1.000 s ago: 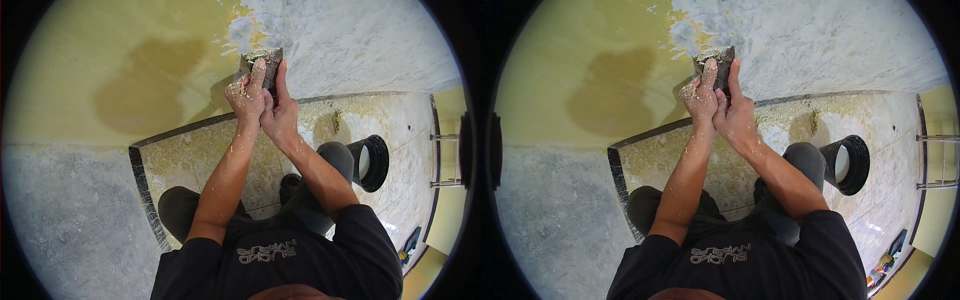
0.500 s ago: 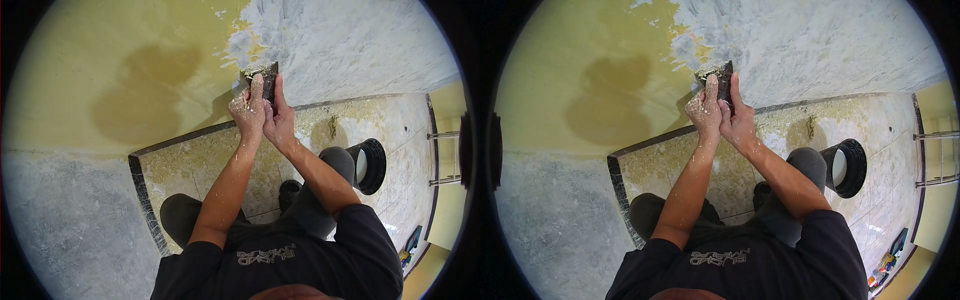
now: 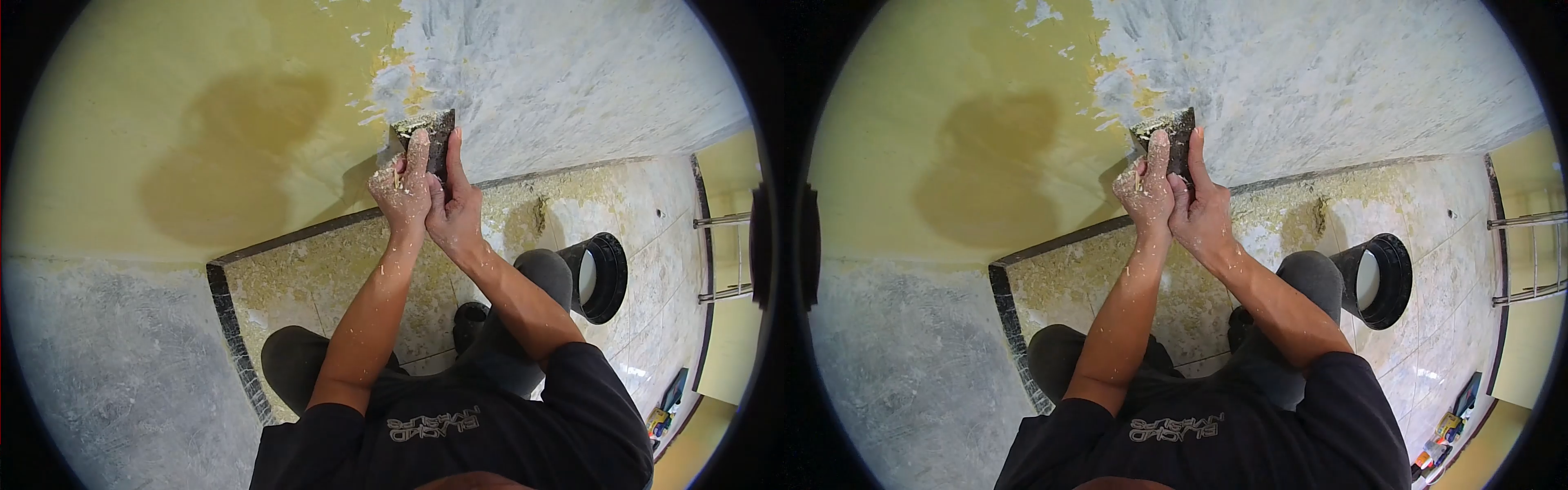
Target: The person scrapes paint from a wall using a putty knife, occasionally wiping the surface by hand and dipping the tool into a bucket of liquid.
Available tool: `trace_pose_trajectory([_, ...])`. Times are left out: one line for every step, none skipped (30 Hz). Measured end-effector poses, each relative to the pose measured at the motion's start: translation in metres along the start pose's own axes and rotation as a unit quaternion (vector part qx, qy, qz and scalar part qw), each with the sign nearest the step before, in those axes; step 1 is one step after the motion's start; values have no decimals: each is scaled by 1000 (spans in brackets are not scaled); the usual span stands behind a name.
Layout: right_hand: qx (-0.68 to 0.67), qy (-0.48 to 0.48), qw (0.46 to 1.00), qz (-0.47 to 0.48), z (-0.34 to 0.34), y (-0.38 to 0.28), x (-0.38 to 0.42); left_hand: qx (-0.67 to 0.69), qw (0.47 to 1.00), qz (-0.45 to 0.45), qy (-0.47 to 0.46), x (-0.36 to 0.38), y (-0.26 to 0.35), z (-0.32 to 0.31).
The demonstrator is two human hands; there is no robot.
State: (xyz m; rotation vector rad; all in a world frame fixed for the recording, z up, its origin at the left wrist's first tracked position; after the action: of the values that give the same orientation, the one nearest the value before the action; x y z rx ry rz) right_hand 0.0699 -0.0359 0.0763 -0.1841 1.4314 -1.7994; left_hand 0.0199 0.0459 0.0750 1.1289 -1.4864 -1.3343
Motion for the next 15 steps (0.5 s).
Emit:
trace_pose_trajectory([6, 0, 1000, -4, 0, -2, 1, 5, 1000, 9, 4, 2, 2, 1])
trace_pose_trajectory([12, 0, 1000, -6, -1, -5, 0, 4, 1000, 11, 3, 1, 7, 2])
trace_pose_trajectory([11, 1, 1000, -7, -1, -10, -5, 13, 1000, -3, 1, -3, 14, 3])
trace_pose_trajectory([24, 20, 999, 30, 1, -21, -13, 20, 1000, -17, -2, -5, 24, 3])
trace_pose_trajectory([38, 40, 996, 69, 1, -28, -17, 21, 998, -61, 8, -5, 44, 3])
trace_pose_trajectory([35, 41, 996, 70, -1, -28, -16, 20, 998, -64, 9, -4, 44, 4])
trace_pose_trajectory([23, 56, 994, 86, -4, -25, -17, 35, 998, -53, 11, -4, 42, 3])
trace_pose_trajectory([12, 71, 992, 103, -5, -23, -17, 50, 998, -43, 13, -5, 39, 3])
trace_pose_trajectory([12, 74, 991, 107, -4, -22, -14, 6, 997, -76, 16, -8, 28, 6])
trace_pose_trajectory([18, 57, 996, 63, -5, -19, -7, 7, 997, -80, 13, -9, 18, 6])
trace_pose_trajectory([23, 40, 999, 18, -6, -13, -3, 19, 998, -57, 9, -7, 8, 6])
trace_pose_trajectory([23, 45, 999, 19, -8, -5, -2, 30, 999, -33, 5, -6, -2, 7])
trace_pose_trajectory([16, 53, 998, 42, -8, -1, 0, 41, 998, -49, -2, -3, 0, 6])
trace_pose_trajectory([11, 60, 996, 65, -9, 2, 2, 41, 998, -48, -4, -1, 0, 2])
trace_pose_trajectory([14, 60, 996, 64, -8, 6, 4, 100, 994, -34, 9, 0, 0, -2])
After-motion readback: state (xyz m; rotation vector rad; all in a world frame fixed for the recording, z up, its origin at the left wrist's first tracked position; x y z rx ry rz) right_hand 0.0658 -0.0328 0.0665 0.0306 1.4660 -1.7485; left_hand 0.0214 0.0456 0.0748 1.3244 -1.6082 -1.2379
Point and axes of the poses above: each hand's wrist, its own x-axis away from the middle knuckle, its own z-axis out of the back of the hand, y = z × x, the point moved 3 cm from there along -x, towards the middle knuckle, and after that the axes turned 1 degree about x, right-handed, at the moved point
